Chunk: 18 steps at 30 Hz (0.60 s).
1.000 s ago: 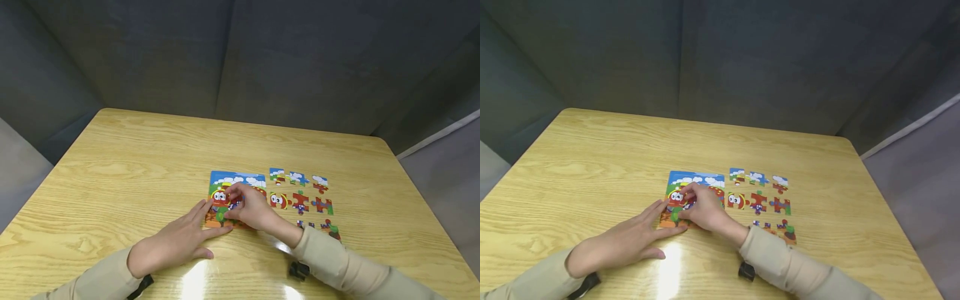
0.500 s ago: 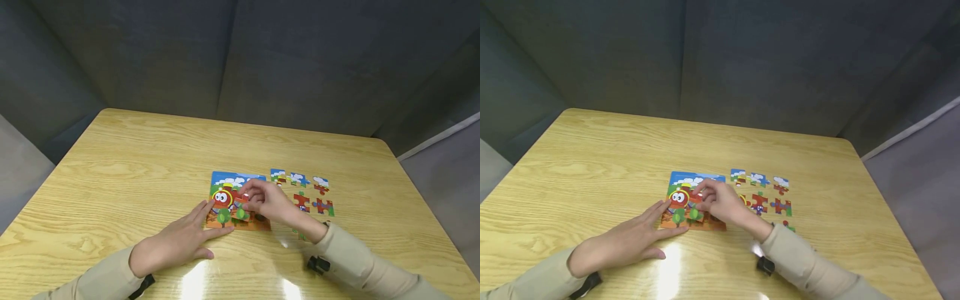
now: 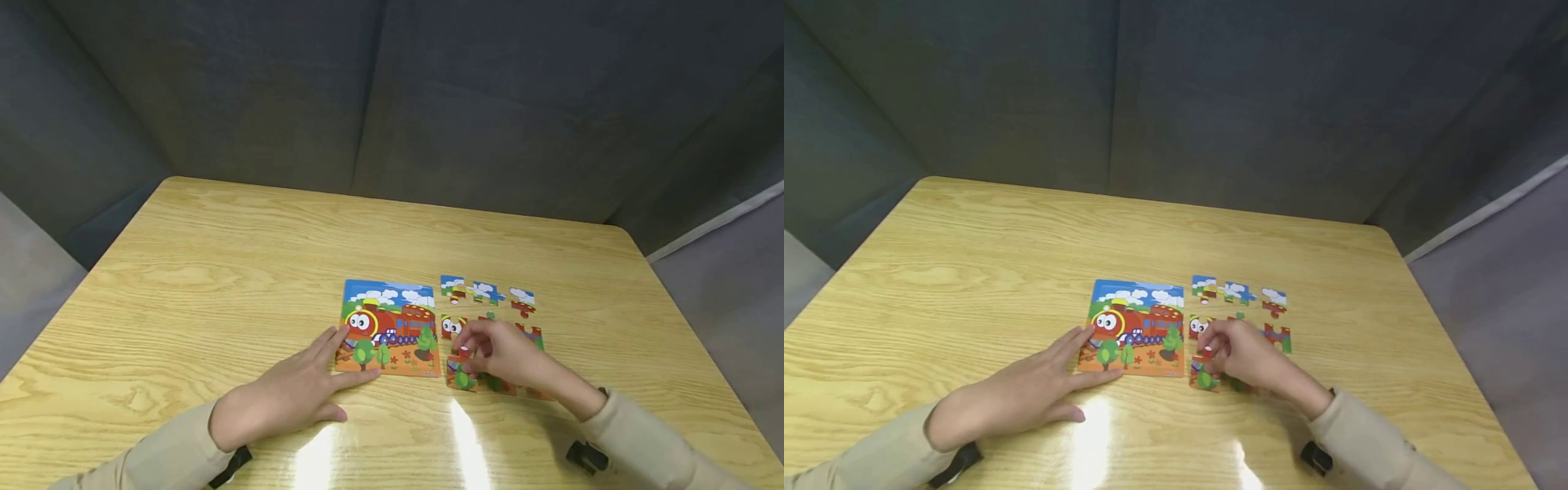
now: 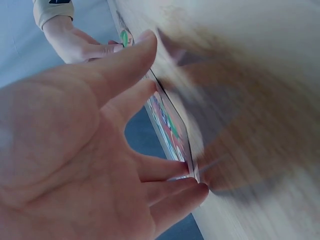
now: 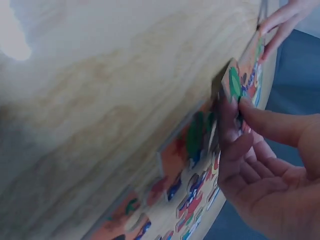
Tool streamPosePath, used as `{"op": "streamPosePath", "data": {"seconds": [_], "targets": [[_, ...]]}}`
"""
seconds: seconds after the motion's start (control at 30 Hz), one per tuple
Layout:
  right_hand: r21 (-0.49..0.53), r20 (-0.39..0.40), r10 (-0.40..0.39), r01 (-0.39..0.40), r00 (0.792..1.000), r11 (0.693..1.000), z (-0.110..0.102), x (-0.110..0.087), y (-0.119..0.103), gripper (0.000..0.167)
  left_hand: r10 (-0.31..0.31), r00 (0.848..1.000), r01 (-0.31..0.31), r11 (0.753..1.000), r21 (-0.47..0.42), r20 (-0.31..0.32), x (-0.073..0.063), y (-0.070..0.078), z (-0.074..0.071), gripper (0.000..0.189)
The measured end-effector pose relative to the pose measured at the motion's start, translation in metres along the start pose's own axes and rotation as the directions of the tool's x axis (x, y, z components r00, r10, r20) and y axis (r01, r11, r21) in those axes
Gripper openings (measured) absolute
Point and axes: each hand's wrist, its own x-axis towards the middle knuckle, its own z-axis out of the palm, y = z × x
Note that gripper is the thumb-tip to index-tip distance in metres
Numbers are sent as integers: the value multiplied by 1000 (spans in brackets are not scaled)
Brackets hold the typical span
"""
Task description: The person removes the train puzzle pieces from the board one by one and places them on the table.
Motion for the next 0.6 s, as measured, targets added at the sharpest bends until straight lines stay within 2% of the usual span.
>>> {"op": "streamPosePath", "data": {"seconds": [0.13, 0.27, 0.6], "targets": [[-138, -76, -14, 3, 997, 990, 5, -2, 1, 20, 1, 1000, -1, 1000, 1, -5, 0, -1, 1, 65], [-208, -134, -35, 6, 990, 978, 10, -2, -1, 22, 5, 1000, -5, 1000, -1, -5, 0, -1, 1, 65], [-242, -154, -40, 2, 987, 970, 13, -1, -1, 23, 19, 1000, -19, 1000, -3, -6, 0, -2, -1, 64]]}}
